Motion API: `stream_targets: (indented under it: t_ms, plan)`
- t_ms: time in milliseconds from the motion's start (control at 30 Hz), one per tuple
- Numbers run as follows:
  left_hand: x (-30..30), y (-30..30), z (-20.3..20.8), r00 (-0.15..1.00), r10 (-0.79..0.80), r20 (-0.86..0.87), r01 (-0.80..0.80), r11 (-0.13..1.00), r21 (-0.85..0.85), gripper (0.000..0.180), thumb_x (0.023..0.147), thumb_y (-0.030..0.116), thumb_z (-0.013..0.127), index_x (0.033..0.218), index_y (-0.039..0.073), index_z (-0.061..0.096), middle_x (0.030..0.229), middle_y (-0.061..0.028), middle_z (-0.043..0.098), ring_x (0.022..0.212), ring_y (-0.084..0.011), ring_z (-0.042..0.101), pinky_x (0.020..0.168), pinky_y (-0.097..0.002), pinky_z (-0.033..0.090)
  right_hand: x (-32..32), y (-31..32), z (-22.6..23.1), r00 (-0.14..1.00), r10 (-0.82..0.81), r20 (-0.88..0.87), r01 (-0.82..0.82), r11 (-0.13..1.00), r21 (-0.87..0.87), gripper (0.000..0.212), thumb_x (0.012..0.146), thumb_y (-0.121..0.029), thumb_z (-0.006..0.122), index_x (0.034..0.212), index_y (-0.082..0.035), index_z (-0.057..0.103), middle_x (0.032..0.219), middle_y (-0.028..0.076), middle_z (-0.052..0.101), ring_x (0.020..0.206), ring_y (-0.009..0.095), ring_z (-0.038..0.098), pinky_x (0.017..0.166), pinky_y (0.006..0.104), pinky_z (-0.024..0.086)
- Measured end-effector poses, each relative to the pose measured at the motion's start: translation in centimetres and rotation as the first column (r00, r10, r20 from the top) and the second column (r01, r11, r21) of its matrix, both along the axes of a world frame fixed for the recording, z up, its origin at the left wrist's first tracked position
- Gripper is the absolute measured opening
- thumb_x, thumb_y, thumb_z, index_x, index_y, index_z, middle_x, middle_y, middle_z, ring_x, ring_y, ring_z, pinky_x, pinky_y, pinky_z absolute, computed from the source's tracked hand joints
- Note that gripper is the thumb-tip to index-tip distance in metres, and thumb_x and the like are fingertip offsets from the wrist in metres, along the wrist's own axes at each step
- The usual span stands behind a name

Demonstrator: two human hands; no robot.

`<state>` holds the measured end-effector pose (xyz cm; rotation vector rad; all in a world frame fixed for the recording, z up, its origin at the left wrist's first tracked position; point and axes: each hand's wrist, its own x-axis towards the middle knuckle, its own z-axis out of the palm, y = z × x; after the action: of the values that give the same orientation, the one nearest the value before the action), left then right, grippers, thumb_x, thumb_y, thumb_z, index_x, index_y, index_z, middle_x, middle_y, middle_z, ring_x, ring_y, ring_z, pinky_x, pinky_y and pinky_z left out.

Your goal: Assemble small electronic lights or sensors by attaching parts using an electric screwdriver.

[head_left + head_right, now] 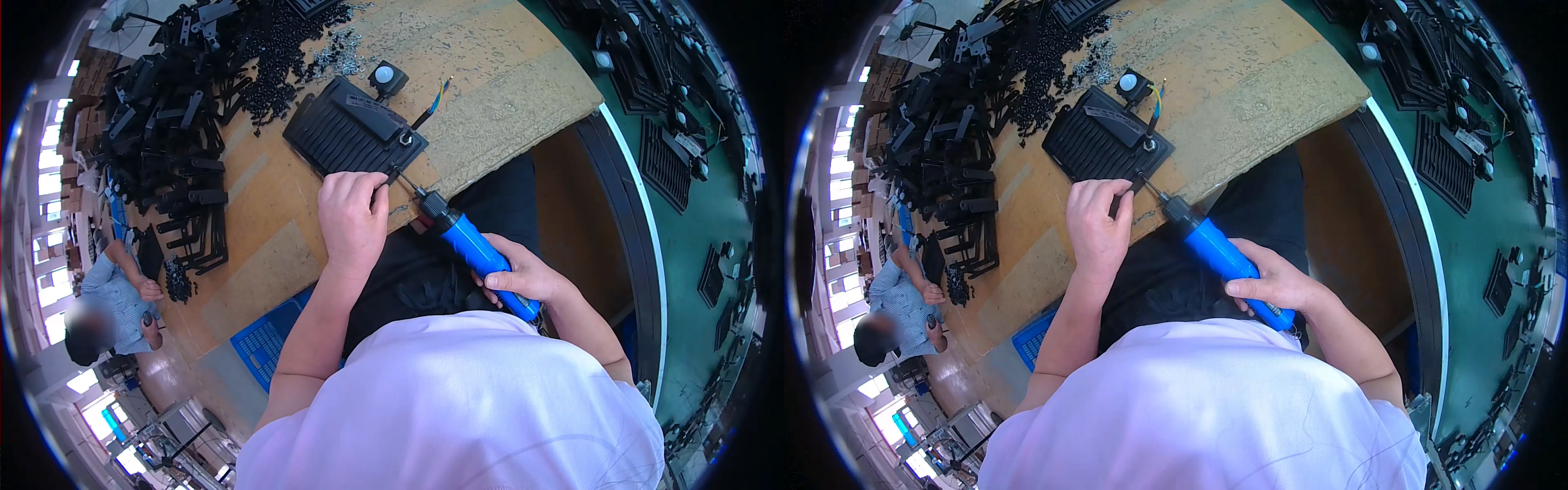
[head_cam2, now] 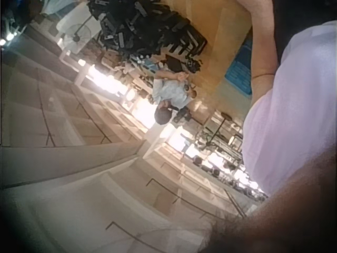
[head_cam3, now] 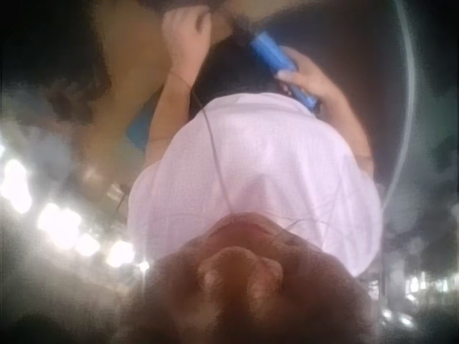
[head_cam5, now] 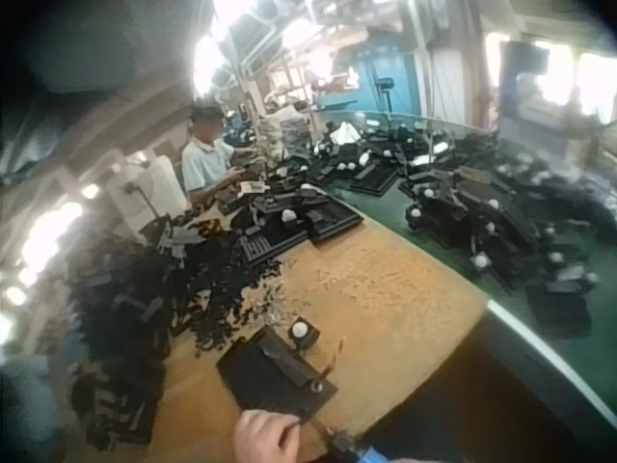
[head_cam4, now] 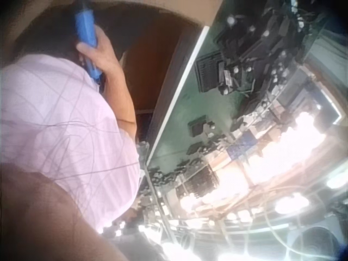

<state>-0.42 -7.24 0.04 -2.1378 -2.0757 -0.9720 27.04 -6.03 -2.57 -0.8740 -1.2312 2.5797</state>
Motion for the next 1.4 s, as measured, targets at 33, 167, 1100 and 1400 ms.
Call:
stream_targets:
  t_ms: [33, 167, 1100, 1400]
  plan:
    - [0.0, 0.0, 0.0, 1.0, 0.001, 0.0, -0.001, 1.0, 0.0, 0.013, 0.073, 0.001, 0.071, 0.085, 0.004, 0.067, 0.086, -0.0067, 0.067, 0.086, -0.0273, 0.058, 0.079, -0.0383, 0.046, 0.0, 0.0, 0.0, 1.0, 0.005, 0.007, -0.005, 1.0, 0.002, 0.09, 0.076, -0.047, 0.079, 0.138, 0.001, 0.034, 0.089, 0.008, 0.056, 0.064, 0.014, 0.058, 0.057, 0.0271, 0.051]
    - [0.0, 0.1, 0.0, 1.0, -0.007, -0.015, 0.007, 1.0, 0.026, 0.015, 0.073, -0.002, 0.071, 0.086, 0.004, 0.066, 0.082, -0.0065, 0.065, 0.082, -0.0265, 0.059, 0.075, -0.0373, 0.047, 0.0, -0.1, -0.1, 1.0, -0.004, 0.006, 0.004, 1.0, -0.001, 0.091, 0.075, -0.048, 0.079, 0.138, 0.001, 0.035, 0.089, 0.008, 0.056, 0.065, 0.014, 0.058, 0.057, 0.0269, 0.05]
    - [-3.9, 11.5, -2.7, 0.913, 0.301, -0.275, -0.313, 0.95, 0.001, 0.033, 0.093, 0.034, 0.053, 0.117, 0.014, 0.066, 0.128, -0.0207, 0.056, 0.121, -0.0344, 0.05, 0.103, -0.0484, 0.034, -0.9, 0.6, 1.5, 0.998, -0.023, 0.053, 0.03, 0.99, -0.14, 0.077, 0.079, -0.04, 0.077, 0.133, 0.001, 0.042, 0.088, 0.007, 0.058, 0.071, 0.013, 0.059, 0.065, 0.0271, 0.051]
    - [-3.9, 11.5, -2.7, 0.914, 0.285, -0.288, -0.298, 0.955, -0.003, 0.031, 0.096, 0.032, 0.05, 0.115, 0.014, 0.065, 0.127, -0.0217, 0.056, 0.122, -0.0371, 0.049, 0.103, -0.0488, 0.033, -1.0, 1.2, 0.8, 0.999, -0.025, -0.024, 0.017, 0.951, -0.309, 0.076, 0.076, -0.045, 0.079, 0.127, 0.0, 0.046, 0.086, 0.008, 0.059, 0.066, 0.012, 0.057, 0.059, 0.0247, 0.049]
